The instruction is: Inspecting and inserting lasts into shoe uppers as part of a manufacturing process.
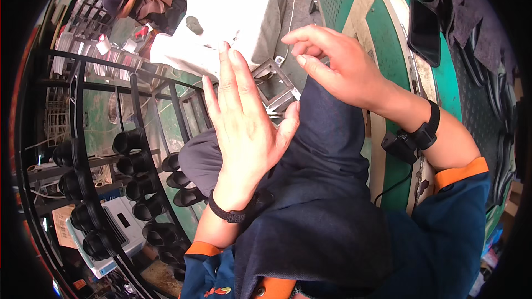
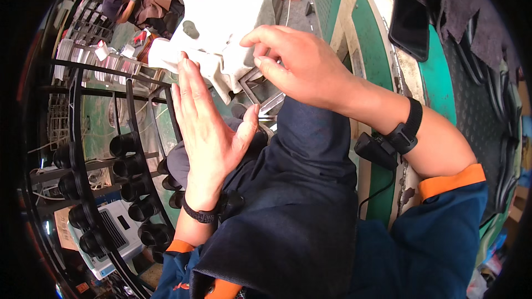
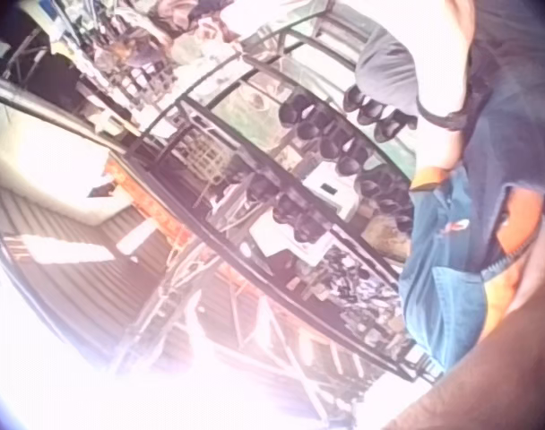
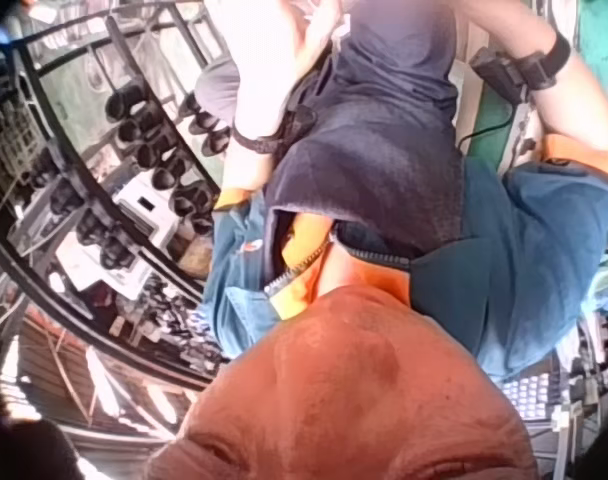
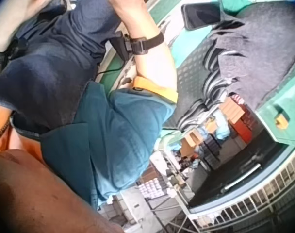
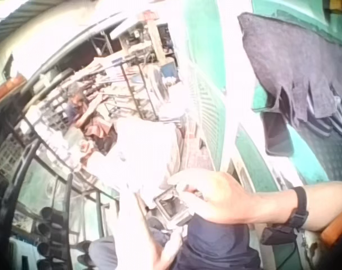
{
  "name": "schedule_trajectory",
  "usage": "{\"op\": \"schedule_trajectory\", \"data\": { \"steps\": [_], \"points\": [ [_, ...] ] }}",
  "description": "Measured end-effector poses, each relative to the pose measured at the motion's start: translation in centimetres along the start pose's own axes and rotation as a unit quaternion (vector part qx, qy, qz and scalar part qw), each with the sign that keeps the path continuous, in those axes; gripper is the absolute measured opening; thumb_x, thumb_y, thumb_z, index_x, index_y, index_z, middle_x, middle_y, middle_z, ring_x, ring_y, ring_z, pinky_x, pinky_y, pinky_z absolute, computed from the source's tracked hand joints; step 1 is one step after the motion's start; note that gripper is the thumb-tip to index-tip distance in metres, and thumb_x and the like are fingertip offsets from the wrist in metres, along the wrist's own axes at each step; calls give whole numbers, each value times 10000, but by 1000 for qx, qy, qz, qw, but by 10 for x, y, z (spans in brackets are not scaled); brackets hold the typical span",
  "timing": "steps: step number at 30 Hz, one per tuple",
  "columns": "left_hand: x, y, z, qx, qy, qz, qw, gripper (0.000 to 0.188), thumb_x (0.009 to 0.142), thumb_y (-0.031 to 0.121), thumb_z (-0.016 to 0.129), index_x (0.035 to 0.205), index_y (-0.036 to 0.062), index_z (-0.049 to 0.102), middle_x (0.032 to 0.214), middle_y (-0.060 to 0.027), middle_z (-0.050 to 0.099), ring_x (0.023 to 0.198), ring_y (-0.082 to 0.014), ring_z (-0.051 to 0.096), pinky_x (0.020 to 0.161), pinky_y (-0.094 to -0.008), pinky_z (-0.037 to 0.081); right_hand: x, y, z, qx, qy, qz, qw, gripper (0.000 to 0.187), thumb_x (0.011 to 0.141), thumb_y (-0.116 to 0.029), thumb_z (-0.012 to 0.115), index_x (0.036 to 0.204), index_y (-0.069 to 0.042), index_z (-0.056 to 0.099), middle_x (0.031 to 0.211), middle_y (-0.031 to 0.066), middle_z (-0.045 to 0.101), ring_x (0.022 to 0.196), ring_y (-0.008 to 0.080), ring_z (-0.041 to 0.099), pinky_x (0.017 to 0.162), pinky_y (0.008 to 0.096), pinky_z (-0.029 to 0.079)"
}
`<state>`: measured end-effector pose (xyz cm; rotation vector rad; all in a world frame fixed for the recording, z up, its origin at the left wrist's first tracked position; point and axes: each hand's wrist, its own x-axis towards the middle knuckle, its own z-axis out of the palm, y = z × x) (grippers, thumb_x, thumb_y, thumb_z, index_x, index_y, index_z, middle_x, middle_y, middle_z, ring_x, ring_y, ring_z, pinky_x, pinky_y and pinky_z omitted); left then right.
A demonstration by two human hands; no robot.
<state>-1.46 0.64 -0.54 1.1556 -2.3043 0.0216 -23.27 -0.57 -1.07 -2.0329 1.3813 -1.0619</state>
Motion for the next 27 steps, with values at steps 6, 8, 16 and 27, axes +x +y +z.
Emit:
{"op": "schedule_trajectory", "data": {
  "steps": [6,8,16,27],
  "points": [
    [-3,-4,-4,-4,-6,-8,1000,1065,810,371,756,1571,-82,165,1617,-315,211,1491,-428,297,1168,-665,209,-8,-20,12,-18,-103,-170,980,407,875,-369,730,1152,-76,674,981,123,691,850,322,693,748,407,550],
    [-2,-1,-6,12,-25,-2,1000,1039,817,367,748,1571,-74,186,1622,-303,214,1491,-417,303,1169,-665,206,-6,-15,10,1,-177,-89,980,319,887,-354,712,1030,-69,705,917,123,698,859,352,684,734,418,549],
    [-5,-5,-9,29,-60,-8,998,863,819,310,717,1526,-27,355,1571,-229,353,1440,-376,385,1182,-657,188,-7,-5,13,109,-149,-69,980,155,879,-163,681,968,-41,713,807,95,692,694,190,663,639,321,522],
    [-8,-4,-8,42,-72,-5,997,828,798,291,730,1506,1,414,1540,-182,426,1436,-346,398,1190,-656,178,-9,-8,15,138,-215,-37,966,156,867,-179,715,978,-70,707,764,69,693,664,188,664,632,318,527]
  ]
}}
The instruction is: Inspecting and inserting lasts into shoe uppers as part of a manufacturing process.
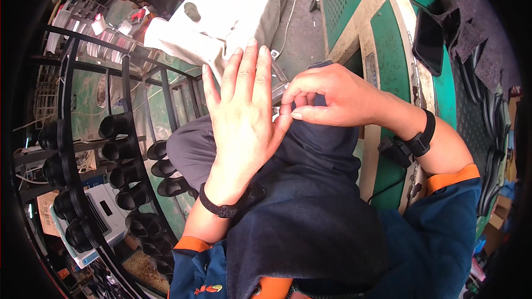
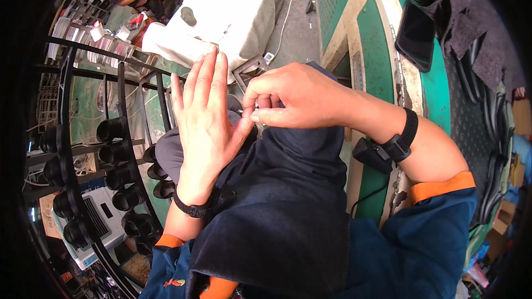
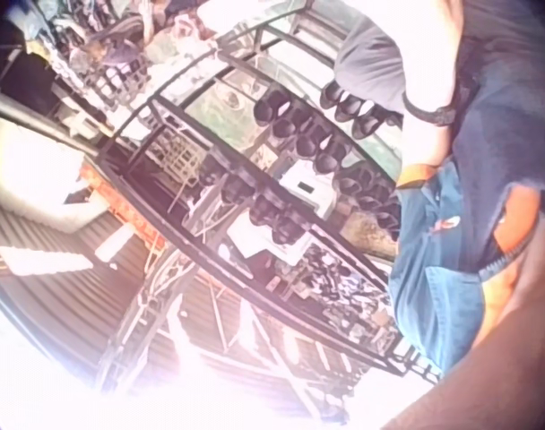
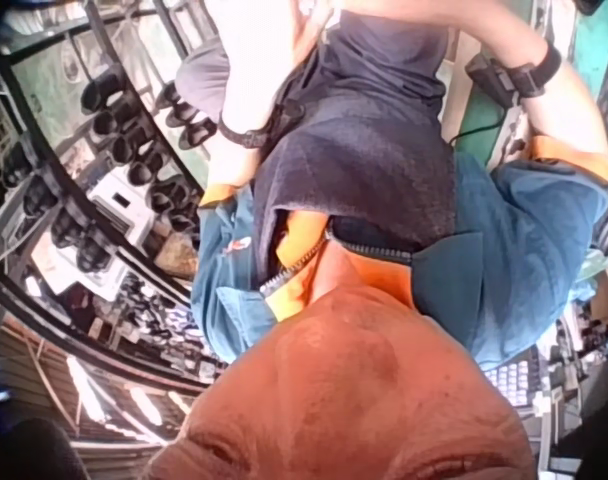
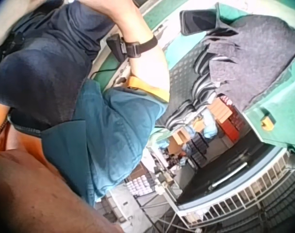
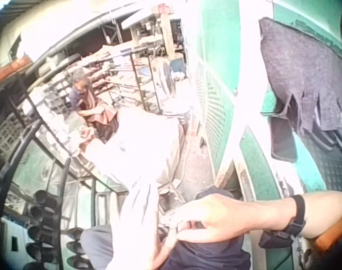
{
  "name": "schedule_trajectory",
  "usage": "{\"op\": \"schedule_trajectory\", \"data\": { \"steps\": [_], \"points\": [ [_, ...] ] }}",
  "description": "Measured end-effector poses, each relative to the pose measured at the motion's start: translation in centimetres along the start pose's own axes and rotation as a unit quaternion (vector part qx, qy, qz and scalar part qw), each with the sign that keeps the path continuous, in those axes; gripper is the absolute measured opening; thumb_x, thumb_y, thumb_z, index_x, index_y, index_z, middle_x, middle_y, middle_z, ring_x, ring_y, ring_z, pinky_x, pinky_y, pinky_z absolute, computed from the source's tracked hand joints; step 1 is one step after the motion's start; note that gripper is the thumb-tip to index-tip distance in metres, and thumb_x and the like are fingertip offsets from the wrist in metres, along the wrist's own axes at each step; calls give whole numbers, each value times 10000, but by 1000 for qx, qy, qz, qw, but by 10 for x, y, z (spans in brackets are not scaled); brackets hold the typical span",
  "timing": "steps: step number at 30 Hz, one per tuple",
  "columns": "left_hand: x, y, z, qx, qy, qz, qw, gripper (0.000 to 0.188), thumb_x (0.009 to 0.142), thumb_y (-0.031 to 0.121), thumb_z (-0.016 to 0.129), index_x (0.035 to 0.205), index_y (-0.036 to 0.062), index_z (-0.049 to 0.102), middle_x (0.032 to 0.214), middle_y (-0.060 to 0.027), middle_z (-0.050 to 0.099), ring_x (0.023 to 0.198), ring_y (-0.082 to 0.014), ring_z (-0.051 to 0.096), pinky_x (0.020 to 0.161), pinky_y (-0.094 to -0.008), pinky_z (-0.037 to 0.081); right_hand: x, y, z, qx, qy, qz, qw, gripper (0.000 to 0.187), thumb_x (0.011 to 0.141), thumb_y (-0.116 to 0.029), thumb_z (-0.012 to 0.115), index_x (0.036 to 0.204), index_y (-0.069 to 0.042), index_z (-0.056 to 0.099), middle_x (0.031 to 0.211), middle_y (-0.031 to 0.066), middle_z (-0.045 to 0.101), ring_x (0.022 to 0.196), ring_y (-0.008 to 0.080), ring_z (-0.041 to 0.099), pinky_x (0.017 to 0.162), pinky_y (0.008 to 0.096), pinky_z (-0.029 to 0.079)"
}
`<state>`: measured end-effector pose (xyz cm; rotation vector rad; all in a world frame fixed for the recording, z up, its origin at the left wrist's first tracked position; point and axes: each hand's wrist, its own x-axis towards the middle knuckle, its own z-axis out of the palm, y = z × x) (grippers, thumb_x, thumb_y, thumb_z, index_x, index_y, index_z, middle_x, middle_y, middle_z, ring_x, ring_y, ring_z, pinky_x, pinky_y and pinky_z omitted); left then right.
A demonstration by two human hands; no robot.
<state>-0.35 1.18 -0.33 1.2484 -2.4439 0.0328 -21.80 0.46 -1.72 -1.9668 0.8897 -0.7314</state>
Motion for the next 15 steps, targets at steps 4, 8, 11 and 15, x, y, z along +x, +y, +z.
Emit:
{"op": "schedule_trajectory", "data": {
  "steps": [4,8,11,15],
  "points": [
    [0,2,-2,1,-21,5,1000,950,737,260,773,1551,25,344,1577,-160,389,1454,-339,375,1218,-600,154,0,-6,-2,20,-40,41,998,139,875,-117,725,984,-38,690,837,70,672,721,174,661,697,315,538],
    [2,5,-2,-10,-26,11,1000,963,731,268,782,1553,25,342,1584,-155,382,1456,-334,374,1218,-598,153,-1,-7,-4,-2,-47,48,998,109,874,-99,708,950,-25,683,813,74,671,710,172,661,683,309,530],
    [1,4,-2,-12,-20,15,1000,984,721,278,792,1557,26,338,1588,-151,378,1456,-328,376,1217,-599,158,-2,-3,-4,0,-48,53,997,85,874,-80,685,931,-17,680,788,70,673,707,160,658,667,307,524],
    [1,3,-1,-10,-23,14,1000,1006,721,322,807,1559,27,336,1591,-146,376,1451,-322,385,1214,-599,169,-4,6,-1,46,-21,33,998,100,847,-134,685,876,-43,656,675,78,664,590,206,635,567,337,477]
  ]
}}
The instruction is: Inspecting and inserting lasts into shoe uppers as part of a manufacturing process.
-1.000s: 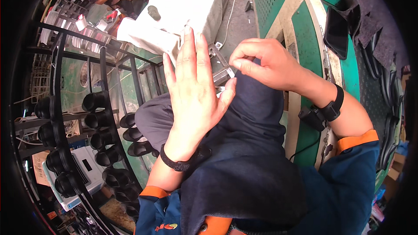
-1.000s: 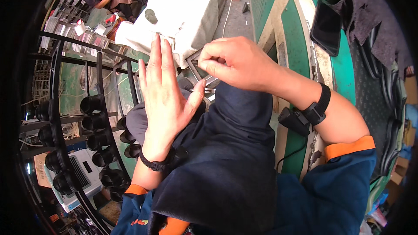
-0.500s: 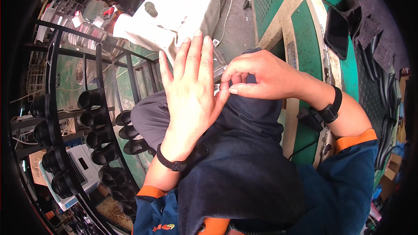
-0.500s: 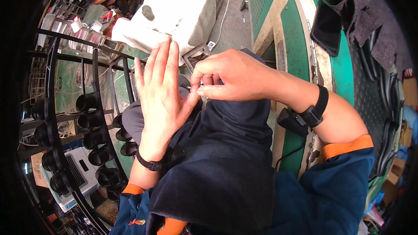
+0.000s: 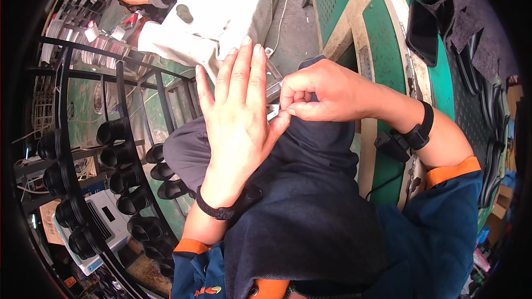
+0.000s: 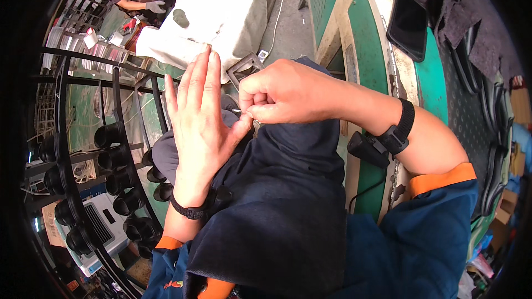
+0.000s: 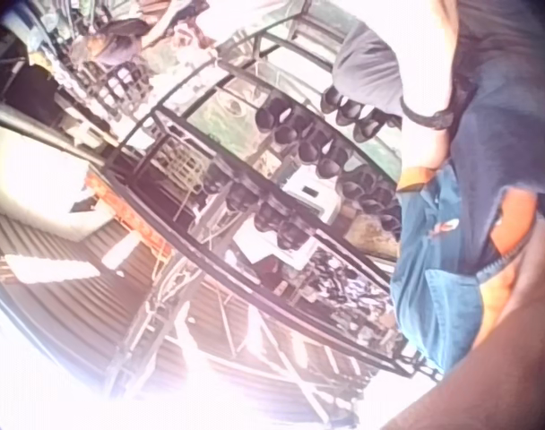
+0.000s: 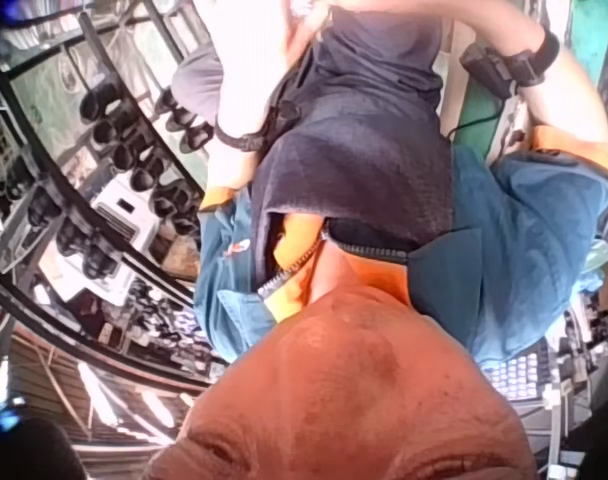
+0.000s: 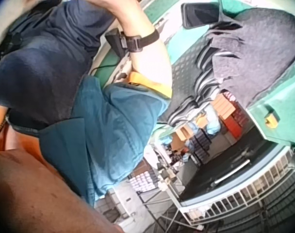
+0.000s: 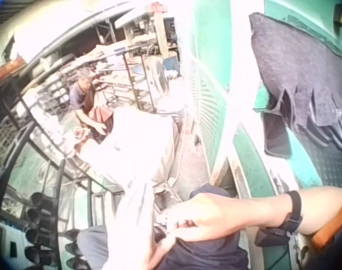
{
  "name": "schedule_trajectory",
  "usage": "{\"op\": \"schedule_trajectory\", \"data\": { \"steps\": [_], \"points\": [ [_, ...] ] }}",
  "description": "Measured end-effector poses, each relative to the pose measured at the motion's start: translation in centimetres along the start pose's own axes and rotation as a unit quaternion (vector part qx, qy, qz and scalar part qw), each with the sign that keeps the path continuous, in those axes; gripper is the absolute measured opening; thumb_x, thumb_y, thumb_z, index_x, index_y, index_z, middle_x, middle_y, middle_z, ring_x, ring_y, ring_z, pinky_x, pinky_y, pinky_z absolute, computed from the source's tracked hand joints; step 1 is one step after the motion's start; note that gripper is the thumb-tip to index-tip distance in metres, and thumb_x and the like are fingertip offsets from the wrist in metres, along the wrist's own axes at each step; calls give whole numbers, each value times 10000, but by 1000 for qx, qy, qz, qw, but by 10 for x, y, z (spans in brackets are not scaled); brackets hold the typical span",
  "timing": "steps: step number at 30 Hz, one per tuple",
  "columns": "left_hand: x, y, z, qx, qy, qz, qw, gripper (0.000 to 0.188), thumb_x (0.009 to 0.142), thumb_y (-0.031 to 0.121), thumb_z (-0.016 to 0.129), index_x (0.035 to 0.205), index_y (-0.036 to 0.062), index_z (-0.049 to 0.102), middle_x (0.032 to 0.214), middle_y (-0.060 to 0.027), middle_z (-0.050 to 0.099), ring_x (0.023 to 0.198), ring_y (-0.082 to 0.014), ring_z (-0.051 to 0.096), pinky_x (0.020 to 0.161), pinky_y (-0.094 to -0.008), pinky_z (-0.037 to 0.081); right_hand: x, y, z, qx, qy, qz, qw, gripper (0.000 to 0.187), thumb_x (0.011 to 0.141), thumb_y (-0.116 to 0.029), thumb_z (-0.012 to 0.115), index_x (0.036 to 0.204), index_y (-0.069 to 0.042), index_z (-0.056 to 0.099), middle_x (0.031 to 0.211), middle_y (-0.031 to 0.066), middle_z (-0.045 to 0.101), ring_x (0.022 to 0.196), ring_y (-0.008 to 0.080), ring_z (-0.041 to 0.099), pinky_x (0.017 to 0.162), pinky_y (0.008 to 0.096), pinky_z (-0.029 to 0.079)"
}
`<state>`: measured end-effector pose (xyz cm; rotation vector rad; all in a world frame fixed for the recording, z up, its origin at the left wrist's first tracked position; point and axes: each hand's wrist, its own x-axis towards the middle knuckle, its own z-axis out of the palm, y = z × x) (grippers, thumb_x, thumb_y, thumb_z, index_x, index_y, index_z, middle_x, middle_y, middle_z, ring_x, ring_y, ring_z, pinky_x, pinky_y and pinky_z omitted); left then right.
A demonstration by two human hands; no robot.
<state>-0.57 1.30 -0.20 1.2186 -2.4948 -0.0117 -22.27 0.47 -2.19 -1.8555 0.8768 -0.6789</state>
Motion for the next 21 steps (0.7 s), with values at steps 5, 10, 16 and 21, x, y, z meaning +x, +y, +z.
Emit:
{"op": "schedule_trajectory", "data": {
  "steps": [5,10,16,21],
  "points": [
    [-2,-2,-3,8,-16,0,1000,1059,723,445,812,1563,23,325,1596,-148,368,1446,-323,389,1213,-597,173,0,-11,-3,-12,-24,16,1000,139,852,-167,730,860,-48,658,662,77,656,578,206,627,556,337,466],
    [1,2,-5,-25,-12,9,1000,1107,623,359,875,1539,9,362,1598,-152,355,1440,-317,397,1191,-643,197,-1,-6,0,-53,-24,-12,998,205,858,-207,762,806,-51,639,646,77,642,568,235,621,539,358,453],
    [7,3,-5,-21,-25,51,998,1226,531,473,867,1547,25,349,1600,-147,349,1398,-307,445,1194,-641,206,-1,-12,-4,-92,-110,-7,990,173,822,-154,766,765,-46,643,648,65,628,563,194,613,532,329,458],
    [9,6,-1,-32,-38,75,996,1262,503,484,867,1552,26,337,1606,-146,339,1374,-297,474,1194,-637,216,-2,-13,-4,-79,-132,2,988,265,831,-221,742,684,-39,617,586,84,594,521,230,575,511,360,419]
  ]
}}
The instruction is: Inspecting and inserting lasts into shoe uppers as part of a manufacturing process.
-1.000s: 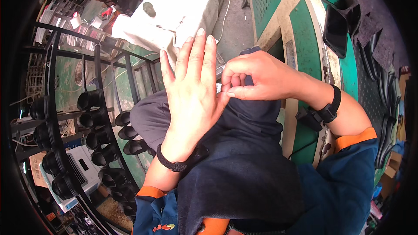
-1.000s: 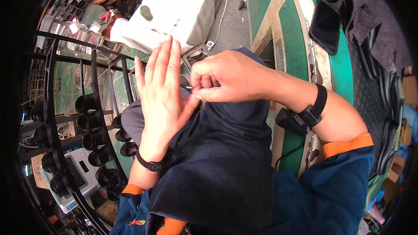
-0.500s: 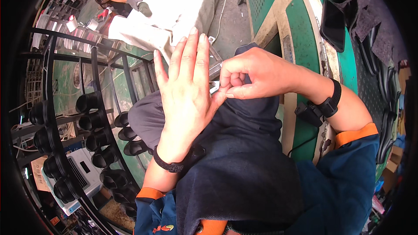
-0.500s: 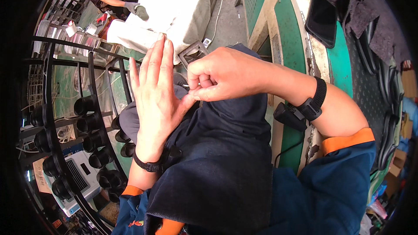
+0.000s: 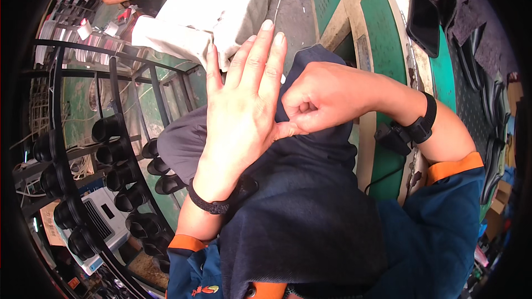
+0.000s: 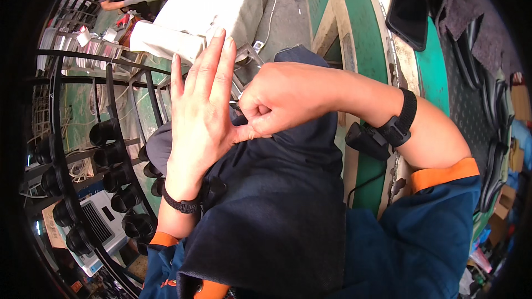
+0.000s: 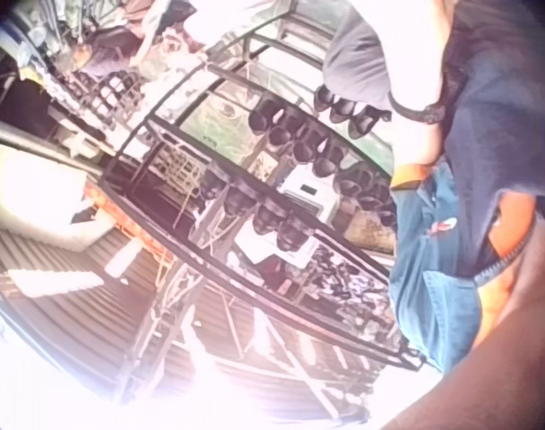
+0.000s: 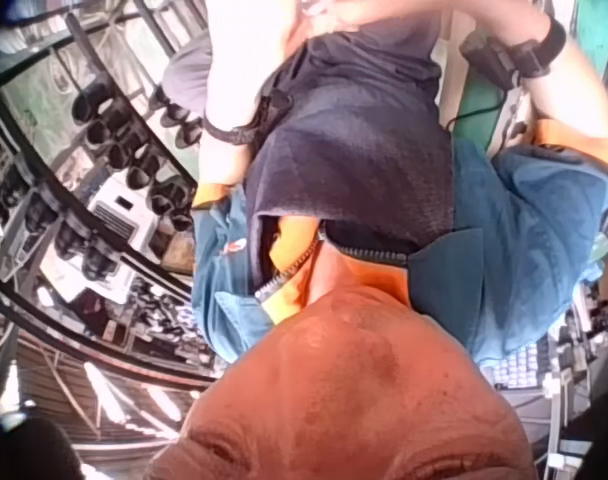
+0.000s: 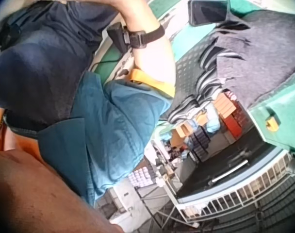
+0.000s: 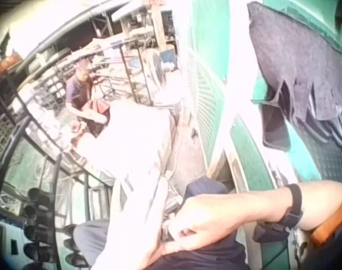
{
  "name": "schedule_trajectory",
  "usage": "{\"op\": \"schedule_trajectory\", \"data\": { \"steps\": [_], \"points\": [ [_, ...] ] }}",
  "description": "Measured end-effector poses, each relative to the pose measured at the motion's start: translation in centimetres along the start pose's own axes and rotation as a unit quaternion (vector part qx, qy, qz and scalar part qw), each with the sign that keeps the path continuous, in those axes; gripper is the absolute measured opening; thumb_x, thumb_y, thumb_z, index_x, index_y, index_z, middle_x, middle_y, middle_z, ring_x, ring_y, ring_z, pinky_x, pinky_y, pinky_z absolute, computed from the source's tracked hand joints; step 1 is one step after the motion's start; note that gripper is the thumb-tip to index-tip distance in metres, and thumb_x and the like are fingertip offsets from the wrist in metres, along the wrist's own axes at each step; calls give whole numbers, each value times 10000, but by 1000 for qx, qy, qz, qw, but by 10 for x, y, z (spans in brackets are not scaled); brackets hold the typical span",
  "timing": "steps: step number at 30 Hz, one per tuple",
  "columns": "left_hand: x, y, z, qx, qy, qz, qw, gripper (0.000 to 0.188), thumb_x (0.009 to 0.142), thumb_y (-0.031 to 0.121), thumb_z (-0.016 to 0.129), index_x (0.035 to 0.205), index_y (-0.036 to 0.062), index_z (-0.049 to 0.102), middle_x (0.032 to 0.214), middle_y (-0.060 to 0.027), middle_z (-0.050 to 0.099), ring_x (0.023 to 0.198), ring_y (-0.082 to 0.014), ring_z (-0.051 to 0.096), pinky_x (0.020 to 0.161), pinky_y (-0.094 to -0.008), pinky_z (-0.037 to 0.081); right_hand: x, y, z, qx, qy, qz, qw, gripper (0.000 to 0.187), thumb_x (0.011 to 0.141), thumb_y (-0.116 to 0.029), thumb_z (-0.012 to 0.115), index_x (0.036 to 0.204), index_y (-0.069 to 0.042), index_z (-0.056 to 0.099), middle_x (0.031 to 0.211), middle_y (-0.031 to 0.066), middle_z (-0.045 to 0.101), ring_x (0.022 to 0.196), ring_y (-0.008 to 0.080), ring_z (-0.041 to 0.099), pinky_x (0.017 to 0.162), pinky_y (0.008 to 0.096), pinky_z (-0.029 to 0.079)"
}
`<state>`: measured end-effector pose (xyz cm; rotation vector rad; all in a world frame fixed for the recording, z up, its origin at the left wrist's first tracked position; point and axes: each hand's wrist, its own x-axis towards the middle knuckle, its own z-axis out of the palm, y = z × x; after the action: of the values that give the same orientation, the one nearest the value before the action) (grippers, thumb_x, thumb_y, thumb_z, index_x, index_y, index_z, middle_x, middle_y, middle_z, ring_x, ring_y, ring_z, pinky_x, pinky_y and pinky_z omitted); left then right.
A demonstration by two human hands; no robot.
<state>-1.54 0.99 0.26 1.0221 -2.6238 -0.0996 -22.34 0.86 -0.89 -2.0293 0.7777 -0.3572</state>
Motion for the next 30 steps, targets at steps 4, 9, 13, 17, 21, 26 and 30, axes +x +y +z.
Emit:
{"op": "schedule_trajectory", "data": {
  "steps": [4,9,13,17,21,26,30],
  "points": [
    [-2,-1,3,-7,2,2,1000,1276,500,495,859,1558,25,323,1610,-145,334,1371,-298,477,1188,-640,230,1,-2,-3,30,-21,20,999,410,855,-337,752,627,-31,605,575,102,595,504,257,566,503,379,408],
    [-3,-4,5,-9,3,0,1000,1297,482,488,864,1560,20,313,1614,-145,326,1373,-294,477,1188,-637,235,-1,-1,1,62,-5,18,998,418,857,-351,760,636,-27,617,591,104,609,512,234,577,506,373,420],
    [-4,-3,4,-15,5,-2,1000,1311,465,473,873,1561,25,311,1618,-135,323,1377,-287,476,1193,-628,236,2,-2,4,47,5,0,999,394,853,-333,763,639,-33,624,597,97,619,519,234,583,512,368,434],
    [-3,1,0,-9,-13,0,1000,1315,458,459,880,1564,34,308,1618,-122,327,1377,-284,477,1197,-622,232,2,-7,2,18,-19,3,1000,383,843,-322,765,634,-35,620,606,88,629,530,247,591,522,369,445],
    [-5,4,3,-9,-27,1,1000,1329,449,440,891,1568,37,298,1621,-114,322,1376,-282,478,1200,-621,226,0,-8,3,16,-41,17,999,323,839,-286,734,650,-38,652,604,84,635,538,260,599,531,377,453],
    [-6,2,3,-22,-11,-2,1000,1346,446,460,882,1572,29,285,1624,-121,313,1378,-283,476,1199,-625,226,1,-6,1,42,-35,1,998,273,843,-250,694,676,-34,683,614,83,657,546,237,619,534,371,462],
    [-5,-7,5,1,-7,4,1000,1349,543,690,772,1593,28,240,1607,-172,350,1453,-317,402,1206,-606,210,5,-7,-3,74,-36,10,997,292,845,-260,709,672,-27,669,614,76,662,544,213,626,536,357,475]
  ]
}}
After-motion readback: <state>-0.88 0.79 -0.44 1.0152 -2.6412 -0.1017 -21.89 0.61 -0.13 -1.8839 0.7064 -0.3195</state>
